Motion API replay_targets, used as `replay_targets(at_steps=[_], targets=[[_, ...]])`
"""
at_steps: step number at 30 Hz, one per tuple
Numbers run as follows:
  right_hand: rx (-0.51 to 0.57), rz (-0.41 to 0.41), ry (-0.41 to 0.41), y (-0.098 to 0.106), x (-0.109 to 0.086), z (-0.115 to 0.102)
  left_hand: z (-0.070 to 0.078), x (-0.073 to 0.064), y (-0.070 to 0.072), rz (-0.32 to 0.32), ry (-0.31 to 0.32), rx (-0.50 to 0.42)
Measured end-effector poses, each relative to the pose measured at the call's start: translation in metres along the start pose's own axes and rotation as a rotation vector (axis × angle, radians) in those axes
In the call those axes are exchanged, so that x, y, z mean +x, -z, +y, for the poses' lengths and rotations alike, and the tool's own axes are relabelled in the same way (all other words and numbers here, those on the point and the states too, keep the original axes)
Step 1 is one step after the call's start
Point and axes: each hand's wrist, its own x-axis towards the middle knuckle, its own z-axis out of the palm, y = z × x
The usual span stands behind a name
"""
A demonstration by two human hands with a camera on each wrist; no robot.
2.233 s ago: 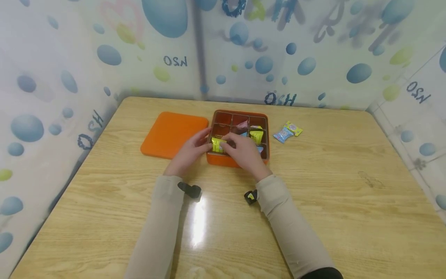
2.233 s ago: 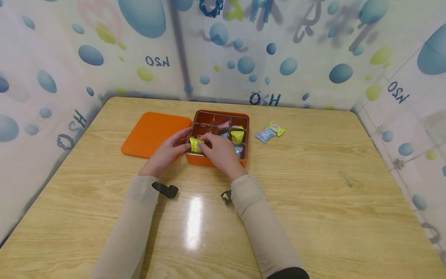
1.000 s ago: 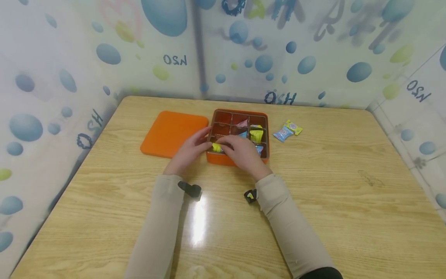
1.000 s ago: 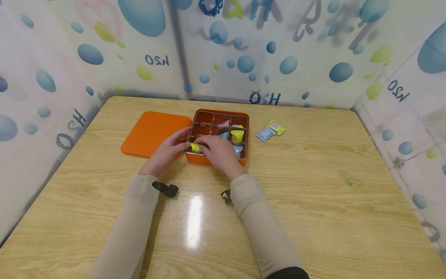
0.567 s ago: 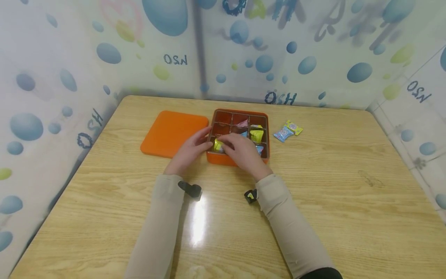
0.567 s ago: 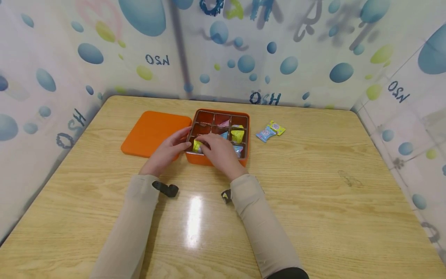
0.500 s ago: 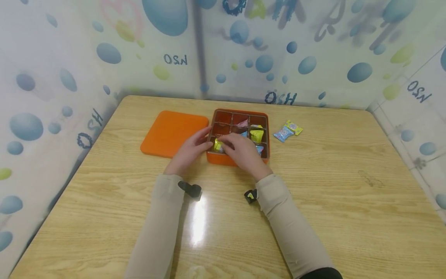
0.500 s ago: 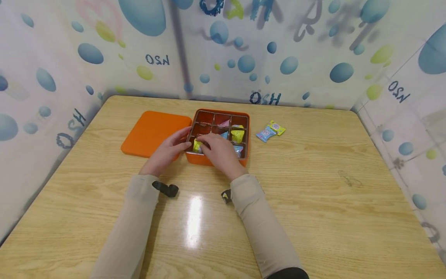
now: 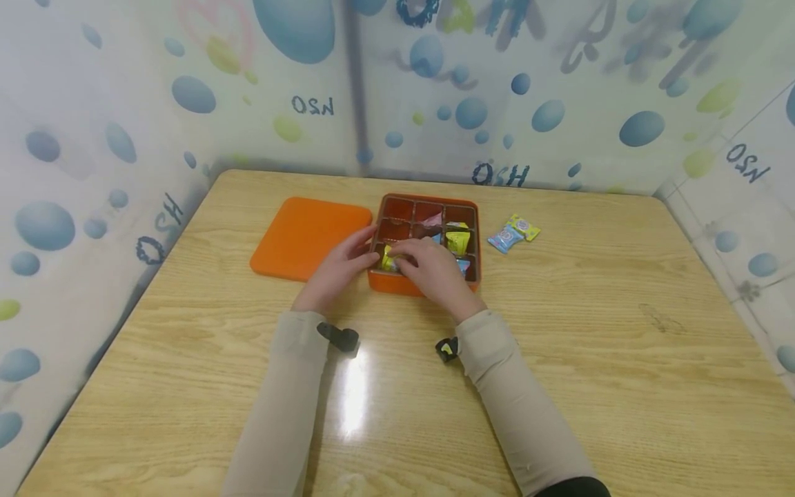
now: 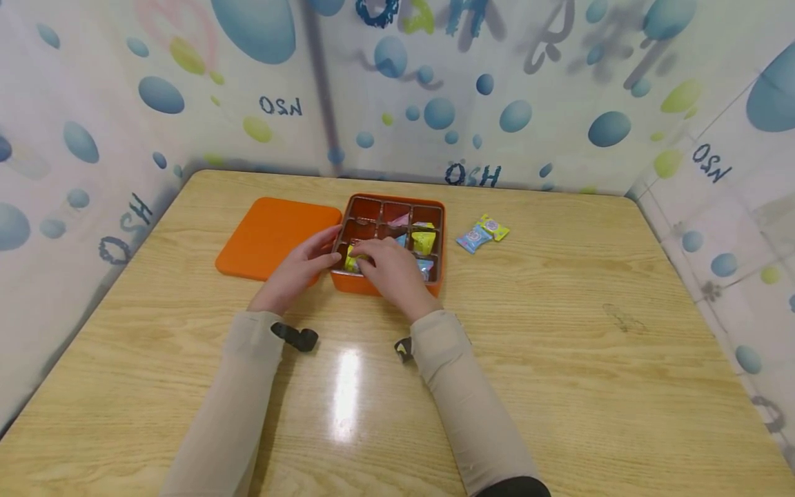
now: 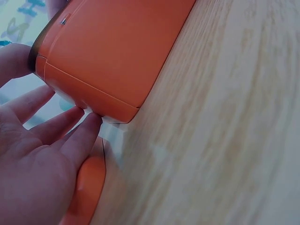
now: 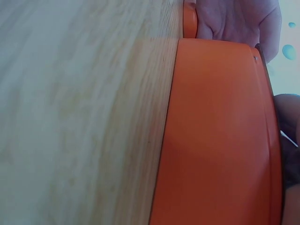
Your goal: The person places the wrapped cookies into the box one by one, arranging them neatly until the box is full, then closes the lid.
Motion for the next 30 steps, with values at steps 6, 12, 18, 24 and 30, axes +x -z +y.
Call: replay_targets(at_steps=[6, 12, 18, 24, 30], targets=[[-0.005, -0.007, -0.001, -0.001, 0.001, 0.001, 0.000, 0.000, 0.000, -0.009, 0.000, 0.004], [-0.002, 0.000, 0.001, -0.001, 0.001, 0.001, 0.002, 0.000, 0.000, 0.000, 0.002, 0.010], [-0.006, -0.011, -0.003, -0.002, 0.001, 0.001, 0.002, -0.001, 0.000, 0.008, 0.016, 0.022], [0.017, 0.001, -0.016, -0.002, 0.000, -0.001, 0.002, -0.001, 0.000, 0.011, 0.011, 0.026], [0.095, 0.039, -0.026, 0.008, -0.001, 0.000, 0.002, 0.000, 0.001, 0.003, 0.000, 0.020]])
